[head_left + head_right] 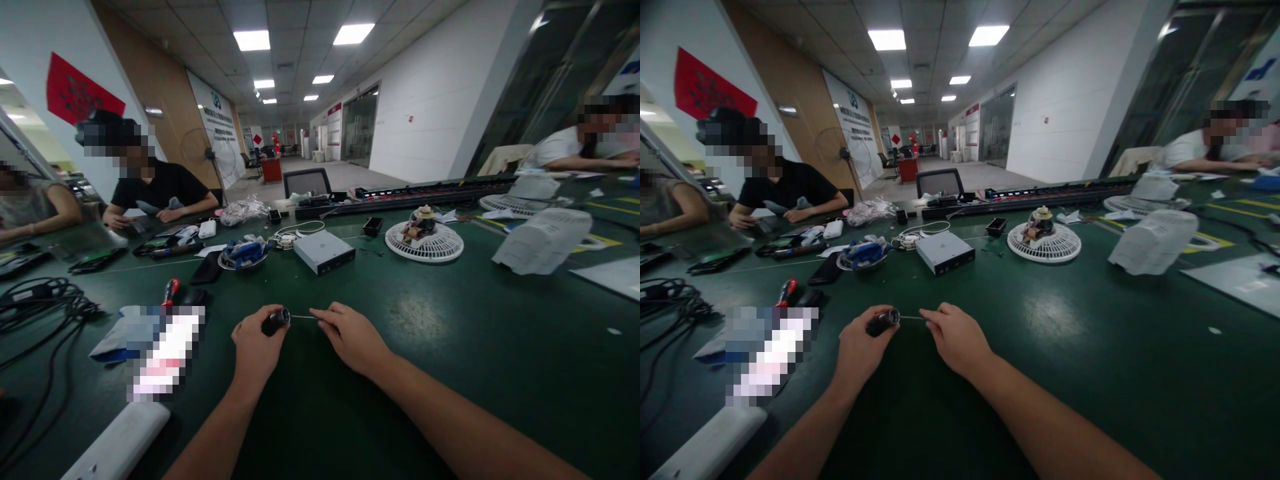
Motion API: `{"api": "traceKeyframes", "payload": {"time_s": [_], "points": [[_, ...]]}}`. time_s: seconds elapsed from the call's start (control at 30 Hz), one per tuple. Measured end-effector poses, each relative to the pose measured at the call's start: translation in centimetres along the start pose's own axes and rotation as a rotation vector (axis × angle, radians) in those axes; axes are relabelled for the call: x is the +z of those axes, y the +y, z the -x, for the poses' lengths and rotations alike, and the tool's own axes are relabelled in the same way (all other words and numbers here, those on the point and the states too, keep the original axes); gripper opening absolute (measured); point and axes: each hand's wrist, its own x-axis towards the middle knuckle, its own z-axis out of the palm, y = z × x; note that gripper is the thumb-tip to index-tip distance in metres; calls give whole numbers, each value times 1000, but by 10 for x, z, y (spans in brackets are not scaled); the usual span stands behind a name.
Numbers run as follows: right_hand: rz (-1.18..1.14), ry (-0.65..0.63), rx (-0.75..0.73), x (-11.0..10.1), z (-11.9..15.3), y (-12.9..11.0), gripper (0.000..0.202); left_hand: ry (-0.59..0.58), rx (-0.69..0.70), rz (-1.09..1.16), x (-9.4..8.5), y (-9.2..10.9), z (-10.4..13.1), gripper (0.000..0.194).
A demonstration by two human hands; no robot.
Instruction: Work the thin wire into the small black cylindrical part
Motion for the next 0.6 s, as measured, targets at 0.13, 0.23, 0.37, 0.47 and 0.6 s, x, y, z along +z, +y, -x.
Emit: {"api": "traceKeyframes", "payload": {"time_s": [0.13, 0.23, 0.37, 0.47, 0.6], "points": [[25, 14, -35, -1, -1, -1, 34, -31, 73, 28, 1, 3, 0, 28], [57, 50, -43, -3, 1, -3, 32, -34, 129, 30, 2, 3, 1, 28], [63, 80, -92, -5, 3, -5, 32, -52, 154, 39, 3, 3, 2, 29], [35, 76, -72, -5, 3, -4, 32, -54, 171, 70, 3, 3, 2, 30], [103, 56, 12, -6, 1, -3, 31, -82, 186, 50, 4, 2, 2, 33]]}}
